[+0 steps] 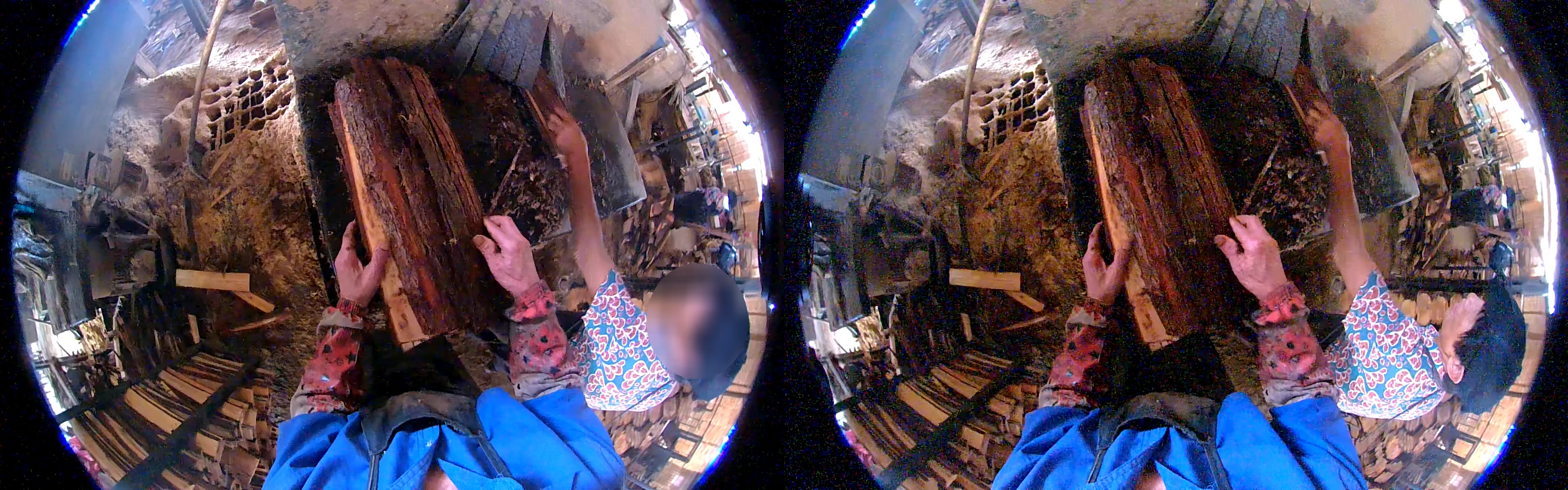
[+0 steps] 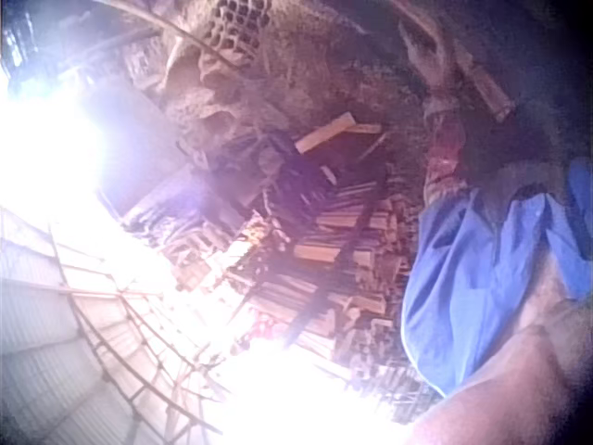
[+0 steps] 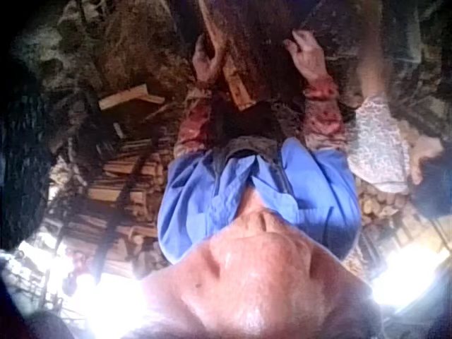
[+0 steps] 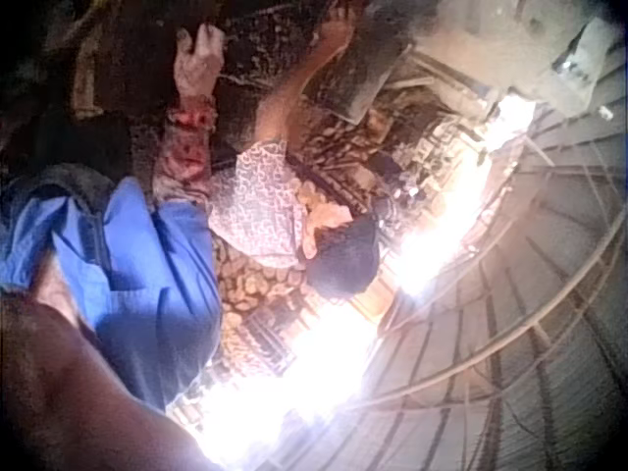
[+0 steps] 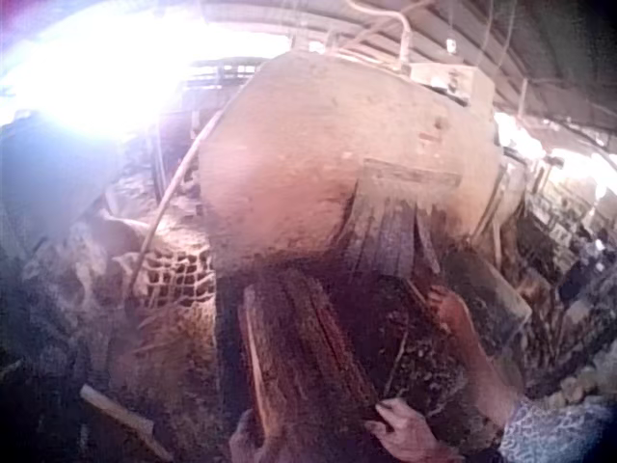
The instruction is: The person picks up split logs from a pile near a wood-splitting machine and carries them to a metal rack. They arrange the logs on the rack in a neat stack, repeating the process with multiple pieces of wood throughout the clip.
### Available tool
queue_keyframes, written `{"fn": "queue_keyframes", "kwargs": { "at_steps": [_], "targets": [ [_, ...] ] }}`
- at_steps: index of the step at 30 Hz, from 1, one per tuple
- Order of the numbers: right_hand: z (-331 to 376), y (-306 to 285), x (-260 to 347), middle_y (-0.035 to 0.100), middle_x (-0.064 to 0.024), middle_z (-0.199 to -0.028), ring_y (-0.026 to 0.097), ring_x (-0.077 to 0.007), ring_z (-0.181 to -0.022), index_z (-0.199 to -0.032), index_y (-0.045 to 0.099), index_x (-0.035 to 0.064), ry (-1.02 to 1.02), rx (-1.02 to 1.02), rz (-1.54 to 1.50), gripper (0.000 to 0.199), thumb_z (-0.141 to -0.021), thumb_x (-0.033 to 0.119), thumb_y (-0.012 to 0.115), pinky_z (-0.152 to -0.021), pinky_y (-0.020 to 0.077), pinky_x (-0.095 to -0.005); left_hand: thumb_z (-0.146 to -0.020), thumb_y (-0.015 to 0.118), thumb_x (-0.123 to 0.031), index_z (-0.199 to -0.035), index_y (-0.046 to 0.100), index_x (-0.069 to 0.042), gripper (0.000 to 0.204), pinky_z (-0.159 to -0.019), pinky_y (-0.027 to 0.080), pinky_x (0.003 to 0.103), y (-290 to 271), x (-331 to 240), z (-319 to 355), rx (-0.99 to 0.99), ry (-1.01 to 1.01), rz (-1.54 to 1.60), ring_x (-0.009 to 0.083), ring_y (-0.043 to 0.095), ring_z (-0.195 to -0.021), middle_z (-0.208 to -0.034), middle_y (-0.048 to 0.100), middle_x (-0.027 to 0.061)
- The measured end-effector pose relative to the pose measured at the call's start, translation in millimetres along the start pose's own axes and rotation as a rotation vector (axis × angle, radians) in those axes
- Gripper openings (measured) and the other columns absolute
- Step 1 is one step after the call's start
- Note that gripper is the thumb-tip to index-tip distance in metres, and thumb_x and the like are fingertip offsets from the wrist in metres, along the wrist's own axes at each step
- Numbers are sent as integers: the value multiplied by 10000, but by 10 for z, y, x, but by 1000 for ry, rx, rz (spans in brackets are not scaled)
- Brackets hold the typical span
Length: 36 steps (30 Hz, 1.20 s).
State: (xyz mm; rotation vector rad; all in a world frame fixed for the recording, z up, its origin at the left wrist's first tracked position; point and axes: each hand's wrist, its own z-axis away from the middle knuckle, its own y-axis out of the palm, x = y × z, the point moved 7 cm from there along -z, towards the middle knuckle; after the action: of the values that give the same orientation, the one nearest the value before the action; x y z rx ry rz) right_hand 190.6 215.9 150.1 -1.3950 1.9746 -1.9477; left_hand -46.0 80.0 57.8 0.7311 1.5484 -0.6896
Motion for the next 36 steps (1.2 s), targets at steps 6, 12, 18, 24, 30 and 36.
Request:
{"fn": "queue_keyframes", "kwargs": {
  "at_steps": [6,12,18,24,30,36],
  "targets": [
    [-311,161,-644,623,-223,-1102,620,-345,-1009,-1161,586,-47,162,84,-153,430,-941,321,561,-843,493,-357,-878,682,-238,-1318,401,107,625,-916,455,304,-10,83,7,-12,-81,70,169,575,-1047,-1170,605,136],
    [-758,637,-779,635,-265,-1089,599,-413,-1030,-1194,594,3,234,215,-196,547,-940,477,493,-878,475,-407,-837,726,-346,-1264,466,80,657,-885,473,318,-26,217,-68,-76,-153,-74,186,600,-1000,-1112,634,132],
    [-726,613,-668,636,-286,-1043,599,-435,-993,-1187,604,12,164,125,-173,601,-922,537,481,-875,470,-447,-739,798,-434,-1228,485,86,779,-857,487,316,64,283,-151,-90,-211,-98,200,636,-939,-1042,674,143],
    [-619,623,-578,601,-314,-1072,567,-448,-1028,-1180,600,-8,154,67,-177,643,-896,561,503,-890,454,-461,-728,812,-411,-1186,504,88,743,-843,492,309,5,141,-96,-64,-243,-167,189,635,-927,-1036,674,140],
    [-254,653,-394,588,-307,-1047,555,-452,-1012,-1183,592,-13,206,80,-188,621,-887,530,540,-900,442,-461,-747,815,-324,-1164,531,75,643,-826,501,311,-135,-71,286,-59,-314,-58,177,629,-909,-1034,665,121],
    [242,706,-157,575,-283,-1046,544,-430,-997,-1201,571,-11,199,105,-248,564,-882,454,600,-871,449,-451,-798,775,-314,-1109,595,50,512,-805,489,306,-437,-60,866,-96,-430,22,168,615,-890,-1012,658,98]
  ]
}}
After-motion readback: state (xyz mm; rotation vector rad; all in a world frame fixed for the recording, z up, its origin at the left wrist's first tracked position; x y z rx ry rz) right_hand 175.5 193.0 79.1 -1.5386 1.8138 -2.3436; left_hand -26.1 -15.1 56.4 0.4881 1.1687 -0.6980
